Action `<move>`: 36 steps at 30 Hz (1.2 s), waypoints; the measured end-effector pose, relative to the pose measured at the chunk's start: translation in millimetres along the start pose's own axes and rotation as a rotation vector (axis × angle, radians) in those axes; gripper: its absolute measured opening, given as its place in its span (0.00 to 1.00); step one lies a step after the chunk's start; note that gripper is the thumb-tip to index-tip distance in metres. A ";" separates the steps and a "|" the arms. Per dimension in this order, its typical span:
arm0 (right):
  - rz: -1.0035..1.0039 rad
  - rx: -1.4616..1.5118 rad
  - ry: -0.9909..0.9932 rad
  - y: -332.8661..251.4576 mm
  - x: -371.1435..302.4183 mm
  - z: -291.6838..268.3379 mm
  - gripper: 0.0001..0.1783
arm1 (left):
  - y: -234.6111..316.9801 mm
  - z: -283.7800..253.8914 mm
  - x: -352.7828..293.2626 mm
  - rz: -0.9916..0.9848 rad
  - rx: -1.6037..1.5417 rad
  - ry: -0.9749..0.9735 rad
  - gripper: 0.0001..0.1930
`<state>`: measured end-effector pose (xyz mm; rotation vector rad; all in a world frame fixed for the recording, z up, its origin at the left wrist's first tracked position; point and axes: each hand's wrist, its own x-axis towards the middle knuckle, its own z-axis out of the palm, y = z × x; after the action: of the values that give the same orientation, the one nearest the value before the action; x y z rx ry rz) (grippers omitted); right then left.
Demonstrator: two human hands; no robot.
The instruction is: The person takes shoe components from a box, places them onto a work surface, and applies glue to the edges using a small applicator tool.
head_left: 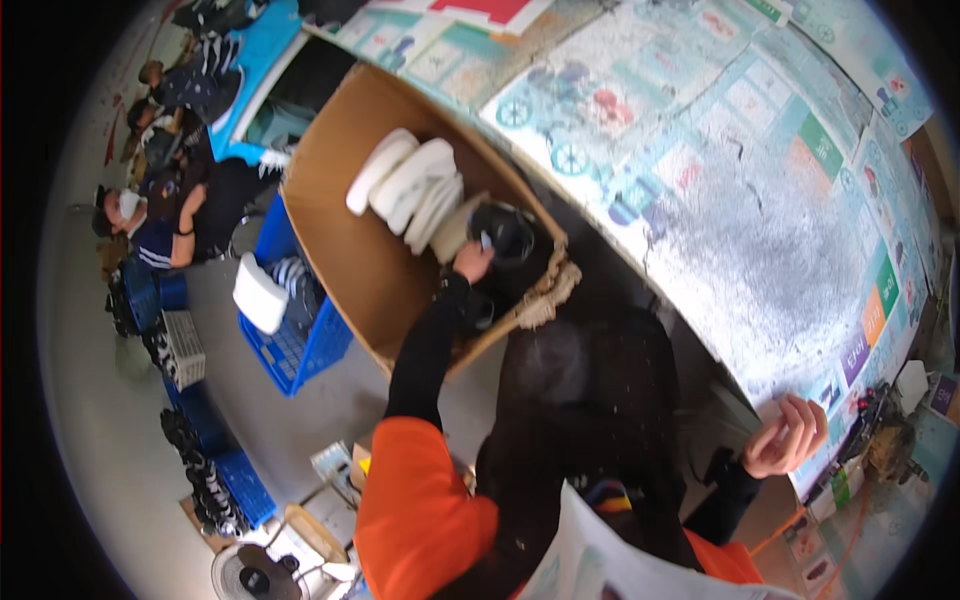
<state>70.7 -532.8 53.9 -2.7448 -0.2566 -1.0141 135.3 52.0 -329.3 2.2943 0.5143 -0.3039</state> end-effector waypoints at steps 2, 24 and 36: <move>0.010 -0.014 0.023 1.3 -3.0 2.7 0.13 | 39.5 9.0 3.2 -0.089 -0.341 -0.052 0.22; 0.038 0.071 0.043 -13.2 11.5 -7.3 0.14 | 189.9 -263.3 -182.3 -0.043 -0.869 0.277 0.09; -0.730 0.850 -0.365 -177.4 49.5 -37.0 0.48 | 263.1 -222.6 -349.2 -0.069 -1.054 -0.051 0.09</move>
<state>43.7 -366.4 137.0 -1.9970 -1.4354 -0.3302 -43.7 -49.5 116.1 1.2457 0.5488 -0.0767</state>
